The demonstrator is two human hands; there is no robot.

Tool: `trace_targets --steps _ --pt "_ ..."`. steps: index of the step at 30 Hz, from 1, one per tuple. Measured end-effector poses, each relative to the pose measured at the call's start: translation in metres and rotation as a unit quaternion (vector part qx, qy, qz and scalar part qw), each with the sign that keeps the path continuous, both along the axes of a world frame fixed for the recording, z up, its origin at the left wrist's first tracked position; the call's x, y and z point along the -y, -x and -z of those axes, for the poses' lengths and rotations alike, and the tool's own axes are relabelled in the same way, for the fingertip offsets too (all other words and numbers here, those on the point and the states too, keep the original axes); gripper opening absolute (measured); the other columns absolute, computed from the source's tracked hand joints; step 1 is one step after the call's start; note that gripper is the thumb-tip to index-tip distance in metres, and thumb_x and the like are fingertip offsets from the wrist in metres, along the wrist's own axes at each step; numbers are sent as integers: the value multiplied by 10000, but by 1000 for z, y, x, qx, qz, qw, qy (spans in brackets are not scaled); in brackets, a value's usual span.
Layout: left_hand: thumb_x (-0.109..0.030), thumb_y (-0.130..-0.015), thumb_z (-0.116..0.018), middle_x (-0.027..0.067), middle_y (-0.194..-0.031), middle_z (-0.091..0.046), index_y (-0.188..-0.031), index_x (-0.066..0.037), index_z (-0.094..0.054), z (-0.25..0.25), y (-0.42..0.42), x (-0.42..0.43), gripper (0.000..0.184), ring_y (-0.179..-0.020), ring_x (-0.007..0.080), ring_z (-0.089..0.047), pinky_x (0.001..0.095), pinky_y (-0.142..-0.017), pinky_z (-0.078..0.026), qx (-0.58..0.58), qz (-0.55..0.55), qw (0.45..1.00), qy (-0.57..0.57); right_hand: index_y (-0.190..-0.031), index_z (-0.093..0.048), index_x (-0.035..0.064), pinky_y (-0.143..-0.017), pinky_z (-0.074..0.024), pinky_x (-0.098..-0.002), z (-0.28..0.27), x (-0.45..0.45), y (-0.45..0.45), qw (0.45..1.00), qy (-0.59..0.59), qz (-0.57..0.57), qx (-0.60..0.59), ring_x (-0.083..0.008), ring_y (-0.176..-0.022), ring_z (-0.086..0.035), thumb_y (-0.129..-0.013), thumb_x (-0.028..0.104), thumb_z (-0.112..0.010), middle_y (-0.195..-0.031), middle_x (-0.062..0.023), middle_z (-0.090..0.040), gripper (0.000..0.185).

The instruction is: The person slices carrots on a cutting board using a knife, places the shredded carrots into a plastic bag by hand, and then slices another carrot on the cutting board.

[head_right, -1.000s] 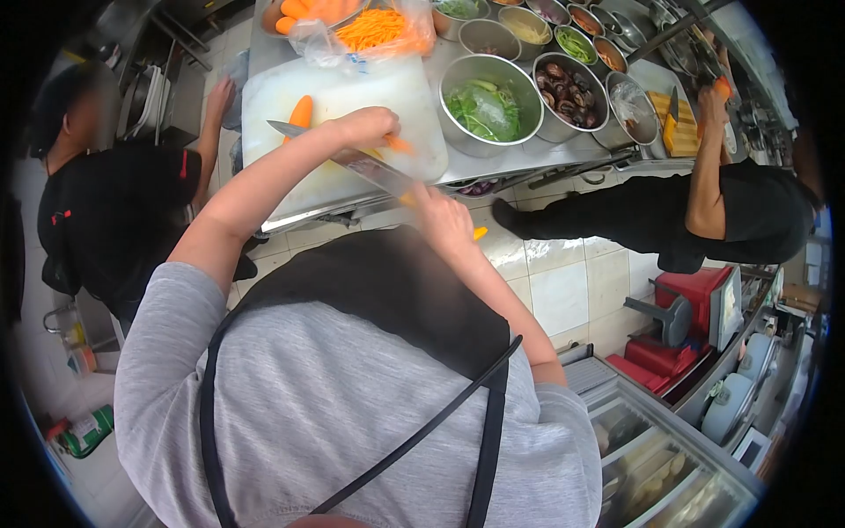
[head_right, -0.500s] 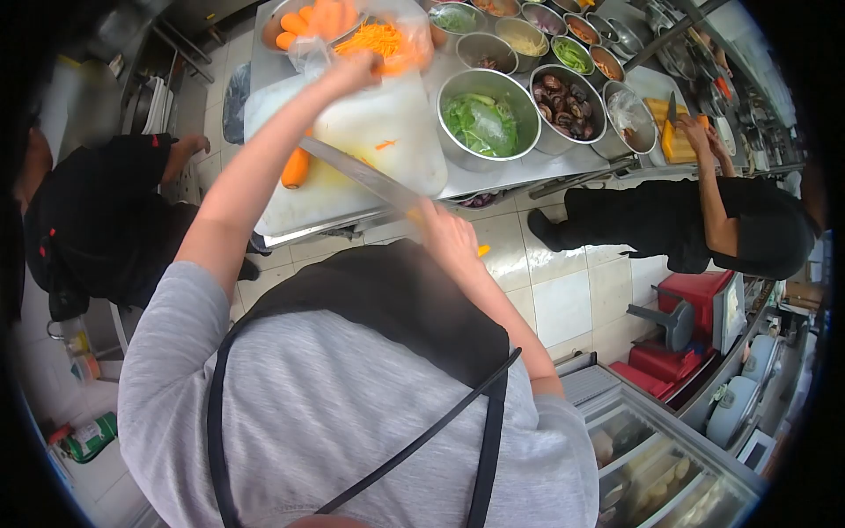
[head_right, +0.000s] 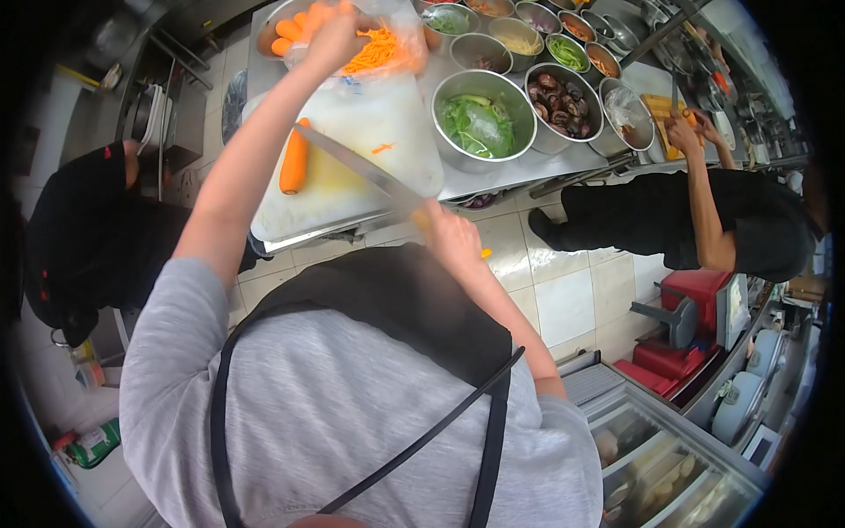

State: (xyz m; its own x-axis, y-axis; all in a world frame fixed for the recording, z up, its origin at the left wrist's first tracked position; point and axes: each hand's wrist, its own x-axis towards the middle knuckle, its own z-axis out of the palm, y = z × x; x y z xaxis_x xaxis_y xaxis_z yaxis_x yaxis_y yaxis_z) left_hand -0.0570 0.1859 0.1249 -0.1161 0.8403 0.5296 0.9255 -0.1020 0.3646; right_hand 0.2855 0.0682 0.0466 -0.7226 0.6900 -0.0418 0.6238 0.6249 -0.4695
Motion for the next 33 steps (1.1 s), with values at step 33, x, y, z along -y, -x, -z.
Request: trace_targets --steps 33 --pt "-51 -707 -595 101 -829 -580 -731 -37 -591 117 -66 141 29 -886 282 -534 371 -759 -458 5 157 957 242 -1123 -491 72 -748 -465 -457 -32 -4 -19 983 97 137 -72 -409 -876 -593 -810 208 -642 -919 -217 -634 373"
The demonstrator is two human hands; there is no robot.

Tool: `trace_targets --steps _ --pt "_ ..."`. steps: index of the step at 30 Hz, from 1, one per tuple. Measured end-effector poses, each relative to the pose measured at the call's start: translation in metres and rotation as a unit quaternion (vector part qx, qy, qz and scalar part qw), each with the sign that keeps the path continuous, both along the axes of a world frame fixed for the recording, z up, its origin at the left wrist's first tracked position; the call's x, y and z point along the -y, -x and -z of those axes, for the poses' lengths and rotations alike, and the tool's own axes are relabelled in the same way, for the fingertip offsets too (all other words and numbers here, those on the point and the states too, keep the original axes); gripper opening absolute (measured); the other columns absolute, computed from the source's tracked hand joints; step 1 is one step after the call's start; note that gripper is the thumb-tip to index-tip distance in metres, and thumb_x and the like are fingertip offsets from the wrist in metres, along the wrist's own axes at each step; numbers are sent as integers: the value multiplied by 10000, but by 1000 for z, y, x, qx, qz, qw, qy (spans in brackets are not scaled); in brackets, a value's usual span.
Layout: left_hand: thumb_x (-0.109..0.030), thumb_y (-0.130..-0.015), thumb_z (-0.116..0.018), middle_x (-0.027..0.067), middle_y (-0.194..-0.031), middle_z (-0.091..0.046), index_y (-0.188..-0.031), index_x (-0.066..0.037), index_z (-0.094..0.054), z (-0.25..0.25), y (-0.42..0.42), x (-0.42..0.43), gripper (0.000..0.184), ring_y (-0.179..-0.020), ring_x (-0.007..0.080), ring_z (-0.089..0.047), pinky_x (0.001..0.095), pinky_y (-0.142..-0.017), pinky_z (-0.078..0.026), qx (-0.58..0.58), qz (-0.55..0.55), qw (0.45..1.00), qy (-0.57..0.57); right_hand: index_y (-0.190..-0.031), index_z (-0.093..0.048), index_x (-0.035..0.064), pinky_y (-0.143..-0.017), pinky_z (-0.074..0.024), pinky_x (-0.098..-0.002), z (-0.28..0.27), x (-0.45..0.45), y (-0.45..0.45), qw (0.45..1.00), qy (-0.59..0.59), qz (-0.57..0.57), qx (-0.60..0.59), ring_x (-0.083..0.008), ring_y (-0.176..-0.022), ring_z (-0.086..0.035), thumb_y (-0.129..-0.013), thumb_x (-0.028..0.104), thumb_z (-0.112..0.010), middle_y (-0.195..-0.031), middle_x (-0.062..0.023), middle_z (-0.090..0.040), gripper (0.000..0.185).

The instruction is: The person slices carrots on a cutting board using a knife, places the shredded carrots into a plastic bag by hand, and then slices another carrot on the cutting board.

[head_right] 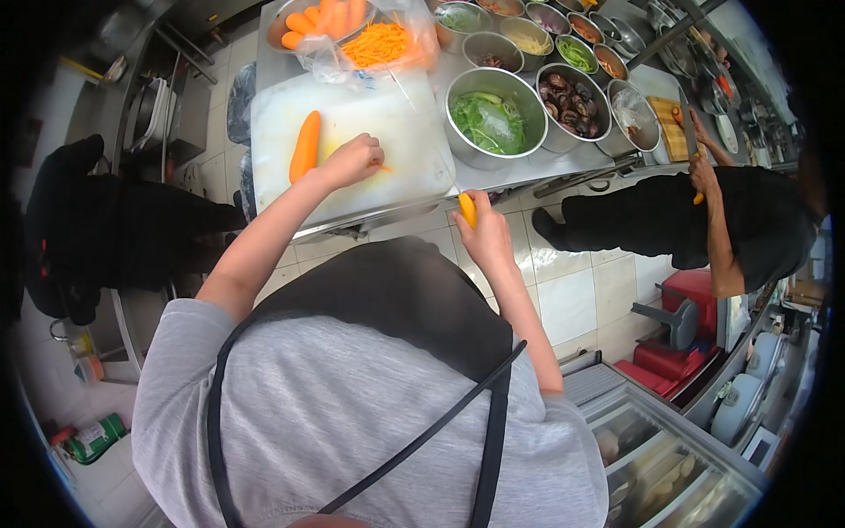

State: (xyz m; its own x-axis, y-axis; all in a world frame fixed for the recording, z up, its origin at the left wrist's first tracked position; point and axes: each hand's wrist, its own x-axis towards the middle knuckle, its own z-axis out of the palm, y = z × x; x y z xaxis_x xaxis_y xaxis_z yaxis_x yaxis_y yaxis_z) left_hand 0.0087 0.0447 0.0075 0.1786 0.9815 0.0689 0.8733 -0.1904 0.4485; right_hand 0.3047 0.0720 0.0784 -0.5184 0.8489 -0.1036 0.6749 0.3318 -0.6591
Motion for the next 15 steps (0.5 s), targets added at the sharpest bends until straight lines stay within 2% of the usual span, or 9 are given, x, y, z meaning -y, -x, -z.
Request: trace_targets --steps 5,8,10,11,12,15 --pt "-76 -713 -584 128 -808 -570 -747 -4 -568 4 -10 -2 81 -854 298 -533 385 -768 -460 -100 -4 995 -31 -1123 -492 71 -739 -460 -464 -2 -2 2 1000 -18 -13 -9 -415 -864 -592 -815 208 -636 -902 -223 -633 366" --pt "-102 -719 -577 148 -815 -573 -759 4 -562 -3 -24 -17 114 -850 315 -536 398 -772 -459 -67 11 996 -52 -1122 -494 70 -729 -457 -466 -3 -3 3 1000 -20 -3 -23 -418 -855 -590 -817 206 -634 -891 -225 -632 362" --pt "-112 -727 -573 152 -816 -574 -771 4 -564 -18 -39 -27 124 -852 320 -538 402 -774 -460 -69 33 995 -57 -1108 -503 47 -689 -483 -386 -7 -4 2 999 -39 9 -18 -371 -805 -624 -807 205 -658 -846 -188 -643 373" --pt "-122 -735 -569 157 -817 -576 -784 3 -566 -22 -46 -31 134 -853 325 -540 405 -777 -461 -70 55 994 -60 -1108 -503 47 -689 -483 -386 -8 -4 1 999 -39 11 -18 -371 -805 -624 -807 205 -658 -846 -188 -643 373" --pt "-54 -699 -553 116 -768 -587 -733 -24 -572 -16 -49 -35 49 -806 299 -551 386 -742 -465 -63 65 991 -98 -1106 -505 45 -685 -482 -385 -9 -5 0 999 -40 15 -21 -370 -798 -624 -807 206 -658 -844 -190 -642 374" --pt "-52 -717 -553 111 -772 -589 -749 -30 -587 -3 -52 -43 52 -805 294 -552 379 -745 -466 -50 56 994 -81 -1104 -508 40 -680 -481 -384 -8 -7 -6 998 -43 23 -25 -369 -789 -625 -805 208 -660 -840 -195 -639 375"
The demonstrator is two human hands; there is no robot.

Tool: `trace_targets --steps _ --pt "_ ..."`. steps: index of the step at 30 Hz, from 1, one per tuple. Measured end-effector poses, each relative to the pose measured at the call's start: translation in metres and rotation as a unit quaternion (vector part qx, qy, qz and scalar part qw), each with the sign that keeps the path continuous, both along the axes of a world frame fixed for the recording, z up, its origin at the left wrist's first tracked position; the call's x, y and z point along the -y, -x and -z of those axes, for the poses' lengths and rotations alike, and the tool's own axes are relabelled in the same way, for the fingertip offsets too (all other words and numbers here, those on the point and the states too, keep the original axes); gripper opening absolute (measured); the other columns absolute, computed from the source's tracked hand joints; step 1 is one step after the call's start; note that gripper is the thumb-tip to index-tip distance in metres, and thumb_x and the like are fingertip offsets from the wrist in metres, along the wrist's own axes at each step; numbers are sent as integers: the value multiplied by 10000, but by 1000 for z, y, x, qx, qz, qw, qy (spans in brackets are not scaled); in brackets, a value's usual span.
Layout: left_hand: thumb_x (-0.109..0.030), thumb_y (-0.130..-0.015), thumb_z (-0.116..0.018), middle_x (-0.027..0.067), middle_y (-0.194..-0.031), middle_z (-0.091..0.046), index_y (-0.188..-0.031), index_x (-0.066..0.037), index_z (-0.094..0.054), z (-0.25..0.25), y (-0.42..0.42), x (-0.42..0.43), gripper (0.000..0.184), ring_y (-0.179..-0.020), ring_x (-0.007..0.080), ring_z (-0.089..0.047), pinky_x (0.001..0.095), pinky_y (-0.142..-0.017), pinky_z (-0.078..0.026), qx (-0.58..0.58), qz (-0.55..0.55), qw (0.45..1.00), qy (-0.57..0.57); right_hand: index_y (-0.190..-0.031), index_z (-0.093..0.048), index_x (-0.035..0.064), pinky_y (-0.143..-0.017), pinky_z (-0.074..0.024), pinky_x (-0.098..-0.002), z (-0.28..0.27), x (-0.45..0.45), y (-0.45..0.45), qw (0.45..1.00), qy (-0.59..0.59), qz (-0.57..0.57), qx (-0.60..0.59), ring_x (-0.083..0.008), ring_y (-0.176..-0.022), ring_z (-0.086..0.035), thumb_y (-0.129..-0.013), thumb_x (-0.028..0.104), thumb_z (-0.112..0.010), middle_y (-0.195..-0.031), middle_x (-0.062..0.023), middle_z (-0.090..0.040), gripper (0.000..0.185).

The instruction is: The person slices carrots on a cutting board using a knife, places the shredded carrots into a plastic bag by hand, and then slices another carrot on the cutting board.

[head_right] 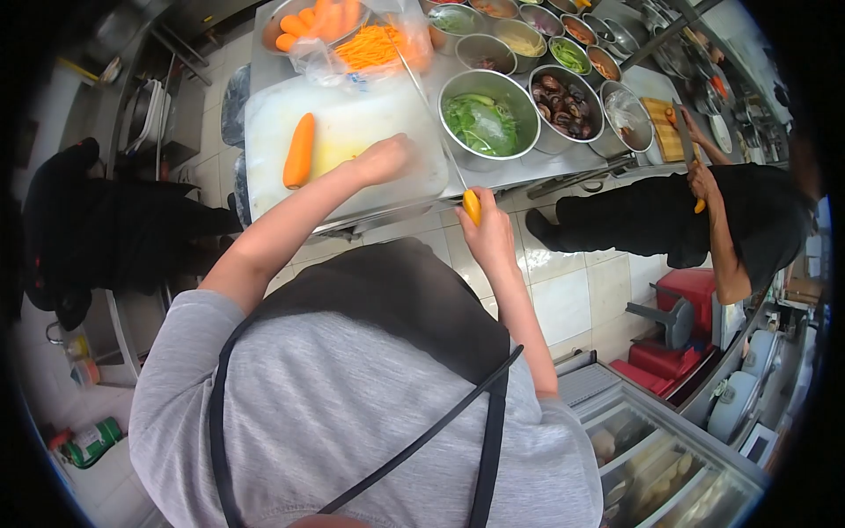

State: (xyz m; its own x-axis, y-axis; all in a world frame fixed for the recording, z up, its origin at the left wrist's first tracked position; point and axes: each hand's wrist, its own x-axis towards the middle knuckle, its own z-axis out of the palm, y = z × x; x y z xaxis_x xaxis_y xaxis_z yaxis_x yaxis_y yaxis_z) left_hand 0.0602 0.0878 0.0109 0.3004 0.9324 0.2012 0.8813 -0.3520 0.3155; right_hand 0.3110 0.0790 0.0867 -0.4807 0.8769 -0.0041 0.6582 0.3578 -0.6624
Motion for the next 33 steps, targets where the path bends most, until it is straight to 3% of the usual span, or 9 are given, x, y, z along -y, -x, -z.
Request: trace_targets --steps 4,12,15,19,23,25,27,30,33 --pt "-143 -785 -537 159 -864 -594 -851 -29 -604 1 1 -1 148 -878 320 -546 406 -786 -466 -35 11 999 19 -1123 -488 57 -713 -459 -458 -1 1 -5 1000 31 3 4 -407 -842 -599 -821 211 -637 -875 -214 -640 370" --pt "-144 -805 -529 165 -892 -595 -849 -32 -625 -8 -5 -5 154 -904 333 -550 411 -776 -476 -20 1 997 74 -1133 -485 61 -712 -457 -462 4 -3 -5 1000 28 -7 7 -414 -839 -596 -826 222 -628 -873 -223 -636 376" --pt "-69 -709 -571 148 -830 -603 -791 -14 -628 2 -9 -3 114 -849 313 -560 395 -738 -494 -68 -25 995 61 -1131 -487 58 -710 -457 -461 -1 -3 0 1000 31 -5 2 -416 -835 -594 -824 220 -629 -868 -226 -633 375" --pt "-73 -717 -564 165 -848 -601 -800 2 -625 3 7 -8 127 -848 326 -559 403 -764 -490 -101 -20 993 63 -1125 -490 45 -707 -460 -456 -3 -2 -2 1000 27 -3 -15 -416 -830 -595 -824 217 -630 -870 -228 -631 374" --pt "-109 -750 -571 174 -748 -591 -750 10 -616 -41 72 -53 128 -777 340 -571 428 -718 -472 3 -149 978 -144 -1129 -488 36 -698 -470 -437 -2 -2 -7 999 33 14 -38 -412 -815 -602 -827 208 -631 -868 -219 -635 375" --pt "-97 -735 -604 179 -782 -615 -735 -9 -626 -54 117 -88 91 -773 326 -595 416 -709 -474 5 -255 962 -100 -1130 -486 35 -691 -473 -427 -6 -1 -8 997 54 28 -45 -407 -807 -606 -828 209 -632 -862 -216 -637 378" --pt "-53 -769 -521 175 -945 -649 -925 -65 -664 -110 125 -92 212 -868 298 -627 383 -744 -492 -6 -324 946 23 -1131 -485 33 -685 -476 -417 -7 -2 -8 995 77 42 -51 -402 -798 -610 -828 210 -633 -855 -212 -638 381" --pt "-82 -759 -561 152 -928 -659 -979 -115 -678 -109 157 -117 251 -862 282 -632 366 -743 -491 8 -293 956 -13 -1122 -488 24 -683 -478 -402 -5 -3 -7 993 89 41 -62 -401 -805 -611 -827 203 -634 -852 -211 -640 374" --pt "-109 -744 -601 147 -877 -667 -988 -143 -695 -109 160 -110 264 -845 275 -638 357 -743 -491 35 -293 954 -47 -1102 -504 18 -604 -481 -370 -5 -1 -3 993 86 34 -72 -339 -688 -632 -827 200 -636 -788 -178 -638 356"
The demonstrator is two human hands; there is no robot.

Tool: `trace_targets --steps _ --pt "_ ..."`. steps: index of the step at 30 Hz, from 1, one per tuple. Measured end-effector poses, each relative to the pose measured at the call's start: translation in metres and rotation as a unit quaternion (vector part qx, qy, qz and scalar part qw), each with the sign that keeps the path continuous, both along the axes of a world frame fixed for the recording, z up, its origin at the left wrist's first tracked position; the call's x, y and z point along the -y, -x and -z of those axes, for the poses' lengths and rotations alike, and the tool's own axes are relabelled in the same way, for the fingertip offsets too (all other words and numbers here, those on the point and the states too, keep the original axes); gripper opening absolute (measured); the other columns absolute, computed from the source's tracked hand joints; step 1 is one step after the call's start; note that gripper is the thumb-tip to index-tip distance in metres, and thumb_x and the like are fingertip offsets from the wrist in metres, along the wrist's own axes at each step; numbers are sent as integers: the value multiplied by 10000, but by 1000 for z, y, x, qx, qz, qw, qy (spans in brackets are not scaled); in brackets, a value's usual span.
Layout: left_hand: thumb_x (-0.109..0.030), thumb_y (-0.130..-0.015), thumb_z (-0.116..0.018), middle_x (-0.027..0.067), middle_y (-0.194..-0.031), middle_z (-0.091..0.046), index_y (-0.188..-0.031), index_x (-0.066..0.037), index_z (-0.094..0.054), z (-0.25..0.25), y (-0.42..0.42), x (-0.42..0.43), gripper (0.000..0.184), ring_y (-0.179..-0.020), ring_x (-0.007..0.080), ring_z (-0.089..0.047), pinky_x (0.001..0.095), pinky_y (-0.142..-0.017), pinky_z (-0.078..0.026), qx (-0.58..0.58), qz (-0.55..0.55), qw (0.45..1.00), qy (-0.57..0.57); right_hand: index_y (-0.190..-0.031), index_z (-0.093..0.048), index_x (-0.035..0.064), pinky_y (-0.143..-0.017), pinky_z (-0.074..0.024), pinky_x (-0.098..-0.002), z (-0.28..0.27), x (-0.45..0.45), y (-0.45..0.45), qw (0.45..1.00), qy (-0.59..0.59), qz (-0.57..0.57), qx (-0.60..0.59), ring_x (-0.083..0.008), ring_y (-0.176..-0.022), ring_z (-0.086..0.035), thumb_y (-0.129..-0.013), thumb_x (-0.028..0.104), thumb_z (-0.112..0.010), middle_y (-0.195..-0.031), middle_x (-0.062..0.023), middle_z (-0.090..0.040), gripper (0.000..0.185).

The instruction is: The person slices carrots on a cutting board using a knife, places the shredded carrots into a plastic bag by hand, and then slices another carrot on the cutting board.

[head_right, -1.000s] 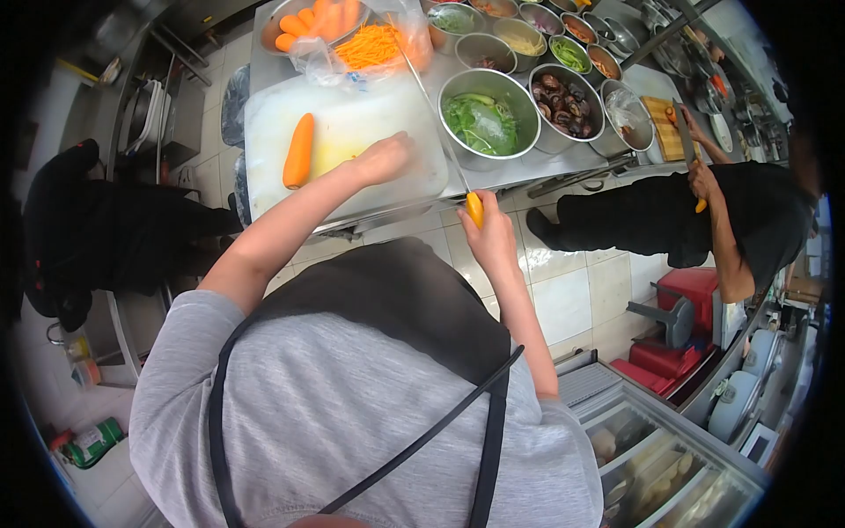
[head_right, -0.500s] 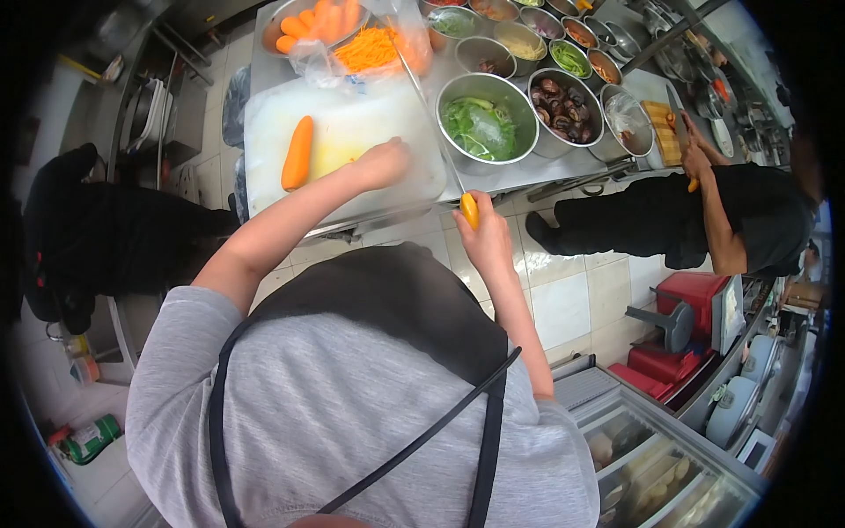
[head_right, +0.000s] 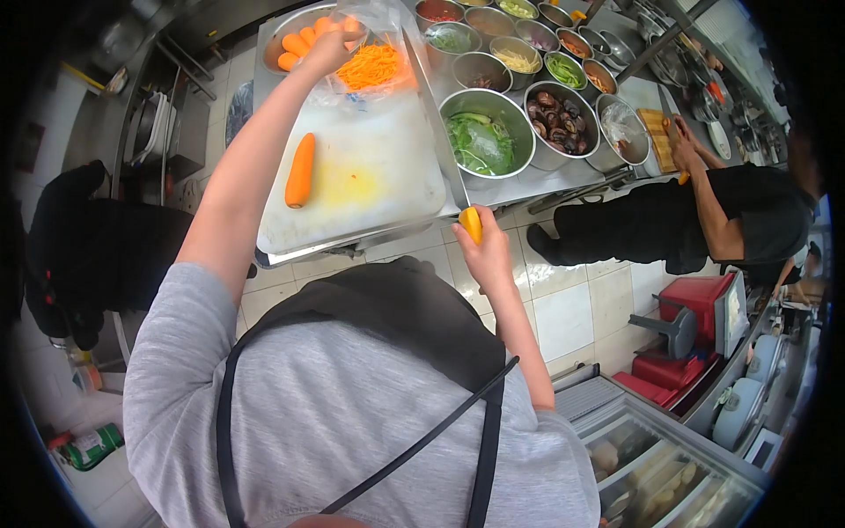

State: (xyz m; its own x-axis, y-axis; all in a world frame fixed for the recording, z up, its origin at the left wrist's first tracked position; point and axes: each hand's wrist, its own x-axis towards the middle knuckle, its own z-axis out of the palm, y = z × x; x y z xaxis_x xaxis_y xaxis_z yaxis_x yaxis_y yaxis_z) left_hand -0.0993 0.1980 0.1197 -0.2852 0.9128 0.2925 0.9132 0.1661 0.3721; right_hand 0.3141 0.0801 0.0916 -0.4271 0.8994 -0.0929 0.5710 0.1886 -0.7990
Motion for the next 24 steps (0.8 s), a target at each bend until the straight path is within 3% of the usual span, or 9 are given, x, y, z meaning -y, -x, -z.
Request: trace_targets --steps 5,7,8,11,14,18,21,23,24 --pt "-125 -791 -607 112 -947 -672 -1161 -66 -604 25 12 65 374 -841 192 -638 295 -754 -490 59 18 997 -47 -1081 -526 22 -429 -400 -252 -9 4 9 983 137 -22 -117 -86 -460 -481 -840 183 -638 -625 -27 -527 310" --pt "-184 -830 -623 66 -971 -666 -1133 -35 -608 29 -5 91 339 -876 150 -617 271 -773 -480 364 -46 930 29 -1059 -527 22 -423 -386 -242 -10 5 13 982 136 -31 -127 -76 -458 -466 -845 172 -632 -614 -13 -508 281" --pt "-184 -830 -623 66 -971 -666 -1133 -35 -608 26 -16 101 339 -876 150 -617 271 -773 -480 364 -48 930 27 -1037 -528 23 -417 -372 -232 -12 5 16 981 134 -42 -135 -67 -456 -452 -851 162 -626 -602 1 -490 253" --pt "-235 -868 -614 50 -993 -654 -1081 -29 -625 20 -44 107 296 -889 124 -595 261 -774 -476 554 -4 832 -9 -969 -521 32 -405 -344 -224 -21 6 23 964 201 -88 -149 -62 -446 -432 -857 151 -618 -586 15 -460 191" --pt "-209 -888 -594 32 -907 -645 -1009 -33 -625 9 -62 97 216 -838 102 -583 248 -736 -475 735 52 668 -104 -920 -509 45 -398 -323 -218 -21 8 28 954 224 -120 -162 -54 -438 -409 -860 139 -613 -575 27 -434 153" --pt "-212 -874 -617 11 -858 -638 -953 -41 -627 7 -55 73 189 -775 92 -576 228 -718 -469 724 63 681 -88 -919 -505 47 -396 -325 -218 -22 14 26 949 230 -118 -180 -52 -437 -406 -858 139 -617 -577 28 -433 158" --pt "-243 -838 -664 15 -842 -640 -918 -27 -622 8 -33 44 234 -677 85 -565 223 -644 -479 651 -7 756 -76 -946 -510 42 -393 -323 -216 -24 18 19 957 208 -71 -190 -49 -439 -404 -858 140 -619 -580 29 -436 171" --pt "-249 -748 -721 79 -844 -663 -1034 -33 -641 8 -10 21 368 -675 130 -617 275 -624 -499 373 -140 917 -13 -986 -514 32 -392 -324 -212 -25 18 13 964 190 -54 -178 -45 -444 -407 -857 145 -624 -587 27 -445 204" --pt "-249 -748 -721 79 -844 -663 -1034 -33 -641 10 6 11 368 -675 130 -617 275 -624 -499 373 -142 917 -10 -1020 -512 25 -396 -331 -209 -23 18 10 969 182 -50 -159 -44 -450 -419 -857 146 -627 -603 20 -466 233"
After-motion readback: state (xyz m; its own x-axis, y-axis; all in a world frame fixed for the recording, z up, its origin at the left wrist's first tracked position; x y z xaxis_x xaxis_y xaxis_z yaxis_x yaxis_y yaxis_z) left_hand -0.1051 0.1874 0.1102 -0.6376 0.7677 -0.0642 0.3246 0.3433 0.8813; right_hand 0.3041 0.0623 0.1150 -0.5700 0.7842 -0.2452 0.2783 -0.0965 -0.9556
